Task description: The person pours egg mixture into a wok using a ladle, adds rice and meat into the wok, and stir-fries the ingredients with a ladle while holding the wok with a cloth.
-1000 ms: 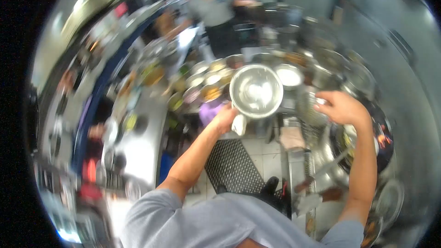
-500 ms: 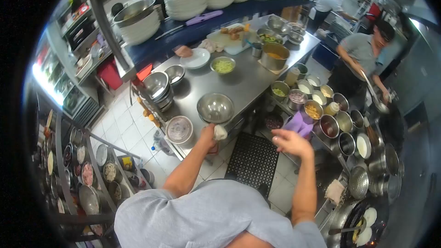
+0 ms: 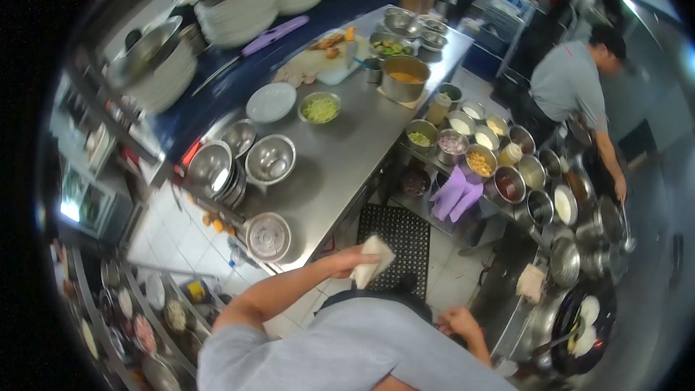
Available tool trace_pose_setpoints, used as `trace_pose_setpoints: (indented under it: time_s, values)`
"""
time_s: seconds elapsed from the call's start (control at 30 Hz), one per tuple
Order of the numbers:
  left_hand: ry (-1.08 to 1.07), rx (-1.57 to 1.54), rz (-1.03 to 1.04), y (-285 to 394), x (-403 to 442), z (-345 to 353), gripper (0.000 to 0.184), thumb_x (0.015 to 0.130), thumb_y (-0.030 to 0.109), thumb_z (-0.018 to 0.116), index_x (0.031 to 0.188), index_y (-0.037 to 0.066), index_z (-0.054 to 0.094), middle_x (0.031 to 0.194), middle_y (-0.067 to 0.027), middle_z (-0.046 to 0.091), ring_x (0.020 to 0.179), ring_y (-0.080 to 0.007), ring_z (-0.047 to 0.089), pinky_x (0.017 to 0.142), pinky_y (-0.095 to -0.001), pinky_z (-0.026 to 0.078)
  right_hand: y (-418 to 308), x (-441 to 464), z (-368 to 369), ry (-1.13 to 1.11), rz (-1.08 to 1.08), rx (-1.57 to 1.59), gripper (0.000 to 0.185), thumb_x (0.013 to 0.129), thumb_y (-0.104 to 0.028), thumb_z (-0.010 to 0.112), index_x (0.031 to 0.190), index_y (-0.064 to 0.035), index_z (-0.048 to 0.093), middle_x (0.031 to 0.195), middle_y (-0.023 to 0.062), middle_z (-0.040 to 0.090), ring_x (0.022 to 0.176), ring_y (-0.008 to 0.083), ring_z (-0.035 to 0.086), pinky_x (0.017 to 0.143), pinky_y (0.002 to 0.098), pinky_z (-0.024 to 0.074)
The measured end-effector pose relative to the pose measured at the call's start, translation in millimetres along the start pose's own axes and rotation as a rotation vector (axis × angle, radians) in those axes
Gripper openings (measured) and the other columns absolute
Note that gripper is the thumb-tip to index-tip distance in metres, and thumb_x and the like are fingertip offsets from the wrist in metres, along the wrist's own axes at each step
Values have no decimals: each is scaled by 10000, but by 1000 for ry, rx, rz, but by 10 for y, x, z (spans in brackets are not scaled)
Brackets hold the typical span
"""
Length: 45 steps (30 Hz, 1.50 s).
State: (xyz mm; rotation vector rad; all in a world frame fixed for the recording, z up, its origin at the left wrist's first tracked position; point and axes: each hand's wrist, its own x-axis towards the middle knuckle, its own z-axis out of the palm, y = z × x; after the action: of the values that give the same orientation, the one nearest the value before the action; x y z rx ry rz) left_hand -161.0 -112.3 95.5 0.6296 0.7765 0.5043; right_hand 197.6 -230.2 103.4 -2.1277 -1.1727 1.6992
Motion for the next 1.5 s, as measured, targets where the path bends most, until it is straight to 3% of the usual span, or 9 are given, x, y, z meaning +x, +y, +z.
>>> trace_pose_setpoints:
  time_s: [0.1, 0.27, 0.57, 0.67, 0.8, 1.07, 1.17, 1.3, 1.5]
  values:
    - [-137, -91, -48, 222, 460, 176, 666, 889, 327, 613, 1402, 21, 320, 1291, -178, 504, 1044, -252, 576, 883, -356, 482, 551, 188, -5, -174, 29, 38, 238, 898, -215, 569, 998, -4, 614, 740, 80, 654, 589, 156, 624, 510, 272, 501]
    - [-304, -156, -358, 486, 1006, 590, 593, 929, 344, 535, 1408, 66, 324, 1279, -199, 517, 988, -332, 606, 810, -390, 525, 706, 664, 159, 465, -251, 392, 237, 942, -148, 493, 1115, 1, 555, 721, 71, 625, 597, 147, 611, 506, 262, 473]
    - [-324, -111, -440, -273, 1519, 1040, 674, 880, 540, 503, 1378, 111, 357, 1135, -206, 560, 722, -239, 567, 496, -331, 489, 1276, -775, -752, 1474, -3, 847, 691, 807, -223, 728, 1364, -47, 358, 1168, 175, 533, 915, 212, 620, 729, 330, 549]
    - [-207, -60, -501, -530, 1737, 1353, 657, 876, 540, 512, 1336, 83, 404, 1084, -188, 584, 691, -221, 575, 437, -312, 458, 1270, -1057, -1229, 1825, -202, 575, 827, 754, -222, 788, 1403, -53, 305, 1343, 192, 392, 1207, 265, 448, 901, 397, 490]
    - [-295, 131, -599, -237, 2155, 2110, 633, 870, 509, 538, 1303, 61, 431, 1021, -176, 614, 664, -217, 597, 443, -292, 482, 1441, -1594, -1807, 2172, -707, 1181, 375, 919, -270, 575, 1226, -74, 485, 1346, 126, 463, 1202, 270, 461, 1023, 393, 357]
    - [-442, 310, -563, -24, 3255, 2914, 640, 886, 507, 518, 1306, 36, 408, 1047, -190, 602, 663, -188, 593, 424, -258, 492, 2204, -2823, -2975, 2038, -1689, 1393, 200, 795, -216, 573, 889, -47, 629, 1021, 133, 630, 1087, 291, 529, 1003, 544, 299]
    - [-473, 352, -660, -145, 3616, 2999, 628, 882, 509, 523, 1285, 35, 437, 1018, -180, 622, 652, -201, 597, 457, -271, 494, 1774, -3252, -3812, 2077, -1572, 1264, 181, 767, -211, 581, 875, -72, 626, 853, 80, 603, 928, 242, 530, 927, 519, 351]
    - [-563, 367, -821, -101, 3972, 3204, 599, 866, 474, 575, 1286, 63, 454, 1042, -188, 632, 702, -232, 621, 546, -278, 526, 876, -3619, -4816, 2432, -1296, 761, 187, 831, -225, 616, 809, -113, 468, 603, 10, 404, 448, 132, 365, 419, 295, 345]
    - [-677, 384, -825, 76, 4377, 3571, 618, 885, 483, 535, 1301, 37, 432, 1050, -196, 624, 745, -221, 619, 546, -283, 514, 986, -2454, -5513, 2064, -612, 720, 119, 757, -83, 605, 854, -15, 616, 595, 21, 539, 465, 123, 491, 411, 274, 368]
